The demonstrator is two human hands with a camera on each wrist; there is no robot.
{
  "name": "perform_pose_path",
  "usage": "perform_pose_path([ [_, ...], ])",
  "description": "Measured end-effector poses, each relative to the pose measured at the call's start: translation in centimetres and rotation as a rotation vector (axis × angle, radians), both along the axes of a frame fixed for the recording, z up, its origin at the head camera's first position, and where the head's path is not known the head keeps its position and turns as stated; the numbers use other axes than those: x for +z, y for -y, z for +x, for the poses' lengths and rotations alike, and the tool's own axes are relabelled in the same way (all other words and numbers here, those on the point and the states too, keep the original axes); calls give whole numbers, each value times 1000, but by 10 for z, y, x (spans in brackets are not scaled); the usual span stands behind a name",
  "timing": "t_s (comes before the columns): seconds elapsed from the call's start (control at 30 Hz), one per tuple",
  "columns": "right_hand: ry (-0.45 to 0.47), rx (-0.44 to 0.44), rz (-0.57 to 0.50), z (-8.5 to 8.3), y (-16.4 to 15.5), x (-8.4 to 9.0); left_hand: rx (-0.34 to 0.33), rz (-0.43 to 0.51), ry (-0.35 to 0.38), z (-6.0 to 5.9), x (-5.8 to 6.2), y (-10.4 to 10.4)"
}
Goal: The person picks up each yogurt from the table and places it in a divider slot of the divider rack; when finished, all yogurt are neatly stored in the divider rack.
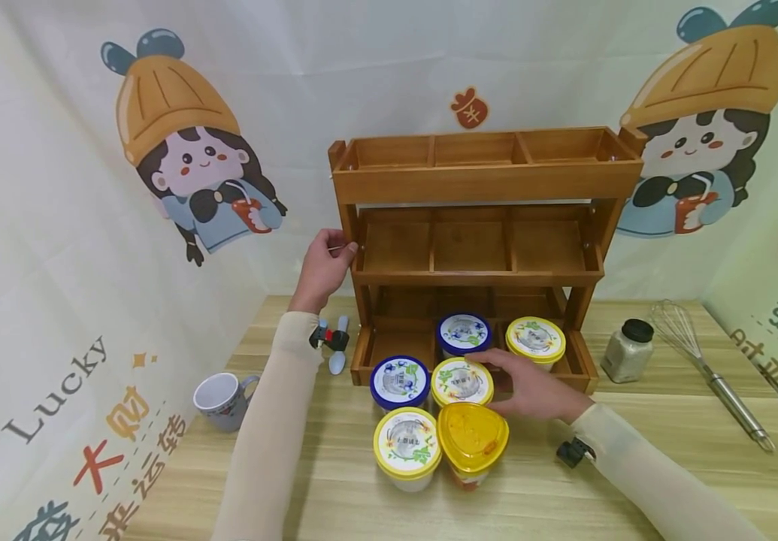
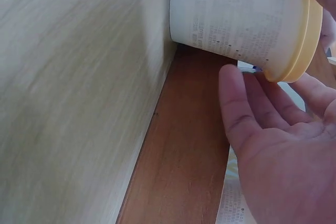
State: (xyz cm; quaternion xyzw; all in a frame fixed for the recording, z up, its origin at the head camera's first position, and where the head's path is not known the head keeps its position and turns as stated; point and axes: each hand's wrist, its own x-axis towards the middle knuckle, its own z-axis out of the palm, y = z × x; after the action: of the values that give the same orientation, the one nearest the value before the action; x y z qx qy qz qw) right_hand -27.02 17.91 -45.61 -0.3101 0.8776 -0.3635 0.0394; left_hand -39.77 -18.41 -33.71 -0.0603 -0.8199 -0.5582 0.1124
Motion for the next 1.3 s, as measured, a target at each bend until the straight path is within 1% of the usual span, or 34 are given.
perform_pose_path([
  [0.17, 4, 17, -44, 1, -2, 1, 1, 3, 1, 1, 0, 0],
  [0.3, 9, 31, -98, 1, -6, 3, 0, 0, 1, 0, 0, 1],
  [0.47, -13, -14, -105, 3, -12, 7, 0, 3, -2, -1, 0, 0],
  [0.67, -15, -64, -79, 5, -19, 18, -2, 2, 1, -1, 0, 0],
  [0.77, -9, -72, -96, 5, -22, 24, 2, 0, 2, -1, 0, 1],
  [0.93, 10, -49, -180, 2, -23, 34, 1, 0, -5, -2, 0, 1],
  [1.03, 1, -28, -210, 1, -21, 40, 3, -4, 0, -1, 0, 1],
  [1.13, -13, -24, -204, 0, -16, 45, 5, -7, 4, 0, -1, 1],
  [1.3, -7, -58, -192, -4, -6, 52, 3, -5, 0, -1, -1, 1],
])
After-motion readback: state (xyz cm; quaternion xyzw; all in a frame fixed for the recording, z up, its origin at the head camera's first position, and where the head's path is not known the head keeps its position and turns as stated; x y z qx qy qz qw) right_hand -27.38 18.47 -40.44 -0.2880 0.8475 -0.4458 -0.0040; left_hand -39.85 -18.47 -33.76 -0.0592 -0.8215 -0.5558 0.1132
